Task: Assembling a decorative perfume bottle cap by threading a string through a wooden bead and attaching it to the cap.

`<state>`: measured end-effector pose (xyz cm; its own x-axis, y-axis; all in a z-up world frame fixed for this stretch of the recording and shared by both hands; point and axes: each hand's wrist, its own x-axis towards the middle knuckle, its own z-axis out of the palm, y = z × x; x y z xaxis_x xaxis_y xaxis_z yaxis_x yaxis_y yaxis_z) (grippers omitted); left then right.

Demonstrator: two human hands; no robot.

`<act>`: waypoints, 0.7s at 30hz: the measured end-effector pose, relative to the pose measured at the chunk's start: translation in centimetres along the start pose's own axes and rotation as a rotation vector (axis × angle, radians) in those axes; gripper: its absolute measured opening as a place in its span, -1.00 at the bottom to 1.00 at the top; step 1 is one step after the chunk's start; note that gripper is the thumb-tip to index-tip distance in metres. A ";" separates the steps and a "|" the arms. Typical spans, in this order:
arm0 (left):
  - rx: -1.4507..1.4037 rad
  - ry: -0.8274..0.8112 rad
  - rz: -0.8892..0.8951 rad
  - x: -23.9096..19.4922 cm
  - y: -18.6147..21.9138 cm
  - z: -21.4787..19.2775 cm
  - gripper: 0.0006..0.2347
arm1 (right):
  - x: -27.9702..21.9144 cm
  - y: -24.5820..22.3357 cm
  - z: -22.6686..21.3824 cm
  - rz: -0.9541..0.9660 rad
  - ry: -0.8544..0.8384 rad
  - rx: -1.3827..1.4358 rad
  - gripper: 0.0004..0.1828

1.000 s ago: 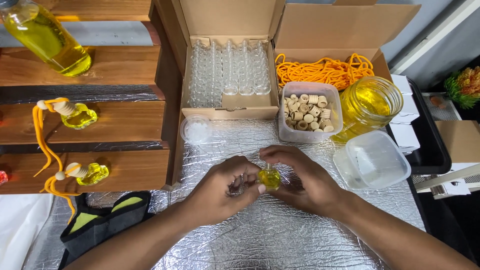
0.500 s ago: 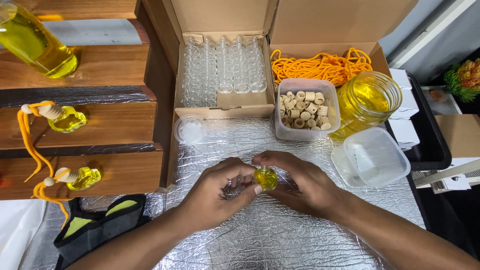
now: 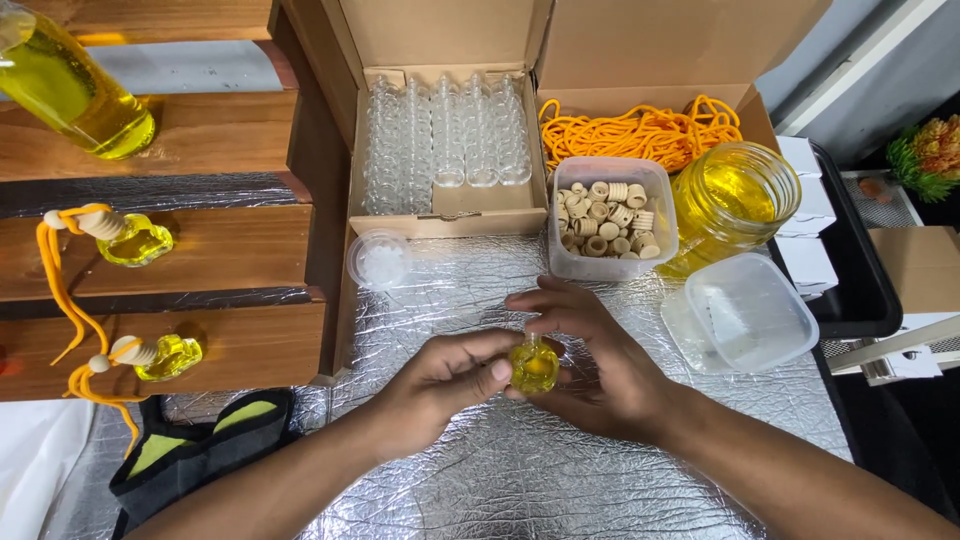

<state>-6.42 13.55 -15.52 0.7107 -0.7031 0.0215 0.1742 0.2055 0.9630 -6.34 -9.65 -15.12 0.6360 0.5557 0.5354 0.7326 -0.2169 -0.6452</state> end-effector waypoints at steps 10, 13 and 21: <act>-0.156 0.139 0.018 0.6 -0.4 0.0 -0.76 | 0.4 -0.4 -0.3 -0.004 0.017 -0.011 -0.25; -0.165 0.178 0.019 0.7 -0.4 -0.1 -0.75 | 0.5 -0.6 -0.5 0.034 0.014 0.008 -0.31; -0.161 0.146 0.044 0.7 0.2 -0.1 -0.80 | 0.5 -0.4 -0.6 -0.029 0.024 -0.011 -0.29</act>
<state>-5.81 13.14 -15.36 0.8090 -0.5876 0.0118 0.2395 0.3479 0.9064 -6.20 -9.73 -14.24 0.6198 0.5425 0.5671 0.7536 -0.2098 -0.6229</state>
